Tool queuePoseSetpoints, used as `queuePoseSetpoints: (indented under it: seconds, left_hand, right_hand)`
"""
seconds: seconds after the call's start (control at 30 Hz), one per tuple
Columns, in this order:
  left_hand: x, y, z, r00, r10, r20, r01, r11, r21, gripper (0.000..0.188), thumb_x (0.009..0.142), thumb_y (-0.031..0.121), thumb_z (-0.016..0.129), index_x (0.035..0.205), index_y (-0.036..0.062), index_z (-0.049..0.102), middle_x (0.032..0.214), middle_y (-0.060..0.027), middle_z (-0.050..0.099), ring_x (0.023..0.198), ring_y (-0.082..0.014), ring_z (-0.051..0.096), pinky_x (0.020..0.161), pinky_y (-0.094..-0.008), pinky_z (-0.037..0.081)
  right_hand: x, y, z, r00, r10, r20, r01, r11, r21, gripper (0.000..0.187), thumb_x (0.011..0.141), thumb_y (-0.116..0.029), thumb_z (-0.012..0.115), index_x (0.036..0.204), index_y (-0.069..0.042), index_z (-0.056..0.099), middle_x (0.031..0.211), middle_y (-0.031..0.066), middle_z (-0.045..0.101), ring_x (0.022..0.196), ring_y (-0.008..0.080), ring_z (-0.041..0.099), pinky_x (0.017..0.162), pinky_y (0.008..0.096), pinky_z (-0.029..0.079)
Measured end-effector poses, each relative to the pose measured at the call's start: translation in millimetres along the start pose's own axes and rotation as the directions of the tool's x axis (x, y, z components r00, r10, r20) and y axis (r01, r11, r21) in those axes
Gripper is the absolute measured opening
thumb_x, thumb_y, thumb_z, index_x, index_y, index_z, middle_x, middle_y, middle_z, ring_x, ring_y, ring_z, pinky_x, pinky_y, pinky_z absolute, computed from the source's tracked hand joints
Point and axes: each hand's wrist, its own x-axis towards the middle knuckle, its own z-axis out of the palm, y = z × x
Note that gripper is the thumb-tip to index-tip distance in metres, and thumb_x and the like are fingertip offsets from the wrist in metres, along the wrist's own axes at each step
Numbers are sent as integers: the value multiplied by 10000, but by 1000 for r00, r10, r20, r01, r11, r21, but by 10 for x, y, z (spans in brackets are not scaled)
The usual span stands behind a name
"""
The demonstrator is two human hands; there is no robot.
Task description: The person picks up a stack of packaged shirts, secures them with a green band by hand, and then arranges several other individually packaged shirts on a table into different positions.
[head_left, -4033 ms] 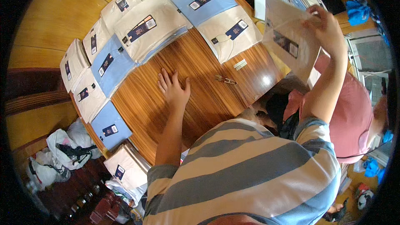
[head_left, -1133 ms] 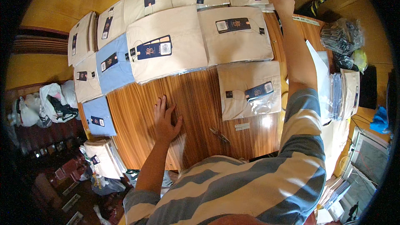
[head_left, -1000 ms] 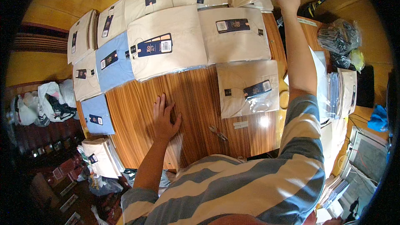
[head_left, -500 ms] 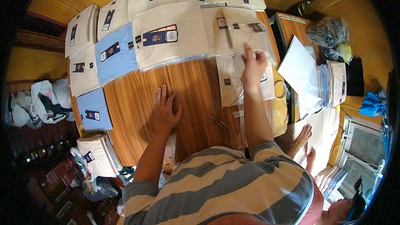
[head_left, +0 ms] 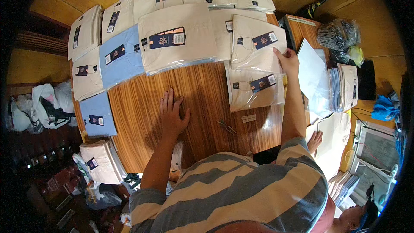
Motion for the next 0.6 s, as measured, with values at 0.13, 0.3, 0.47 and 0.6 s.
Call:
queuePoseSetpoints:
  seconds: [0.13, 0.3, 0.47, 0.6]
  left_hand:
    - [-2, 40, -36, 999, -33, 25, 33, 999, 5, 462, 933, 305, 700, 1335, 91, 620, 1665, -192, 305, 1540, -414, 262, 1237, -593, 220]
    - [26, 43, -48, 999, -34, 41, 35, 999, -16, 467, 927, 293, 706, 1333, 77, 624, 1666, -191, 305, 1546, -412, 252, 1240, -595, 210]
    - [26, 66, -39, 996, -71, 52, 72, 997, -9, 460, 915, 263, 717, 1322, 69, 626, 1662, -192, 314, 1546, -414, 253, 1237, -599, 216]
    - [76, 118, -96, 995, -77, 62, 80, 996, -38, 442, 911, 253, 720, 1303, 66, 635, 1659, -194, 319, 1541, -421, 262, 1228, -613, 234]
  right_hand:
    - [-114, -588, 147, 983, -173, -59, 166, 981, -96, 760, 717, -459, 932, 1158, 104, 673, 922, 159, 756, 784, 211, 716, 747, 330, 575]
    - [63, -1029, 432, 898, -440, -28, 410, 856, -314, 706, 743, -551, 879, 1115, 30, 728, 837, 157, 724, 803, 227, 716, 762, 346, 564]
    - [253, -1113, 449, 943, -294, 159, 330, 893, -305, 621, 797, -551, 833, 1013, 26, 757, 785, 154, 718, 802, 225, 710, 770, 336, 543]
    - [805, -670, 545, 954, -282, -98, 268, 954, -133, 580, 841, -525, 806, 987, 34, 760, 848, 140, 756, 816, 209, 713, 793, 339, 537]
